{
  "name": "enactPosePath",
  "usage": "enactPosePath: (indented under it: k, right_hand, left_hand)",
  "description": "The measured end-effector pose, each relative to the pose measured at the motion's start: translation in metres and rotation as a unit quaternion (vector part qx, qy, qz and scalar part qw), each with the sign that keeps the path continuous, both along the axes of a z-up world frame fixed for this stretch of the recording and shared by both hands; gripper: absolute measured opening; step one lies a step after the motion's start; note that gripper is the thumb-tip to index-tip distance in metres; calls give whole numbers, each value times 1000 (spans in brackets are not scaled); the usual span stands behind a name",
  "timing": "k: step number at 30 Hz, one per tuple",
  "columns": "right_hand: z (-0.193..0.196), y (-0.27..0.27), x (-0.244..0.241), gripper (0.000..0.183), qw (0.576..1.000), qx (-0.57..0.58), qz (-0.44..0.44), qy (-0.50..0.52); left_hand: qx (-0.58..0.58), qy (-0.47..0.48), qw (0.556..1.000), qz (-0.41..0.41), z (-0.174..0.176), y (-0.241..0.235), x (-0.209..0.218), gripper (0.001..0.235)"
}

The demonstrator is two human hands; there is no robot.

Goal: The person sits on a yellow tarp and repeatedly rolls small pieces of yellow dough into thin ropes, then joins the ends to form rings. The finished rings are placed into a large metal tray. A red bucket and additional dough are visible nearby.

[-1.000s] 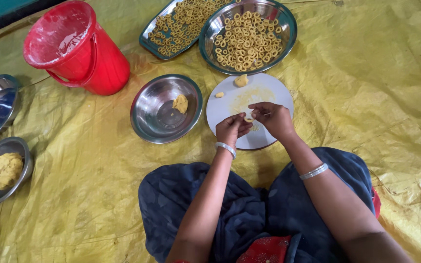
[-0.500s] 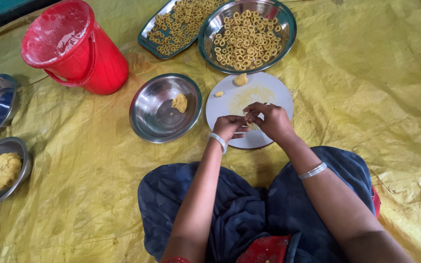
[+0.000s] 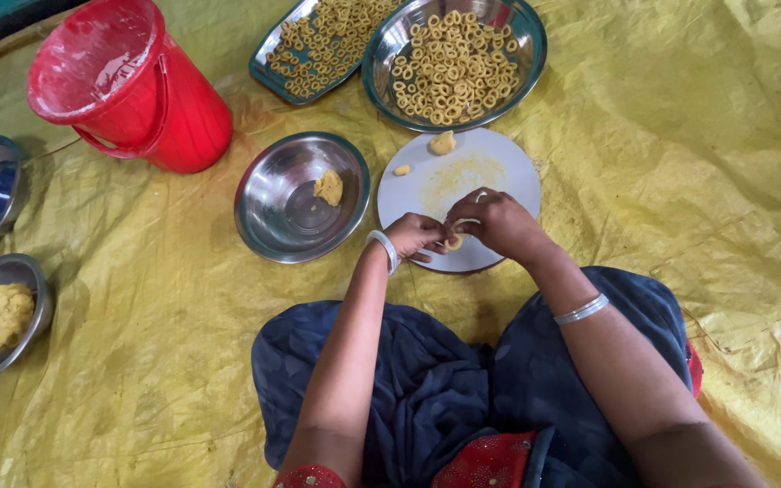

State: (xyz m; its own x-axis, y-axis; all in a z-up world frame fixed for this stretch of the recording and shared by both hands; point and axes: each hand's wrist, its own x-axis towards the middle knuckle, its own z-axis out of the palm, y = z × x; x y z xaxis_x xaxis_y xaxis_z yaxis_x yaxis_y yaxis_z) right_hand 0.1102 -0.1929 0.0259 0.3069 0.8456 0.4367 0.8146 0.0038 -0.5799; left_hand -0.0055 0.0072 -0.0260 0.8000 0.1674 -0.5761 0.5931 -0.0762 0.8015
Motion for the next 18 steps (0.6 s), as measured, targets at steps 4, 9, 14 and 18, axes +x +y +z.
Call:
enactPosePath:
  k: [4,9,14,18]
  right_hand:
    - [-11,-2,7,11,998,-45,-31,32]
    - [-44,-2,31,13,943,-57,-47,326]
    - [-67,-2,45,19,865,-167,-121,457]
    - [-71,1,44,21,869,-172,-107,451]
  left_hand:
    - [14,-9,1000,11,2,-3,0,34]
    - [-64,-35,990,118,17,-9,-9,30]
    - [-197,-66,967,149,36,-10,-21,38]
    - [-186,-46,971,144,43,-13,-23,42]
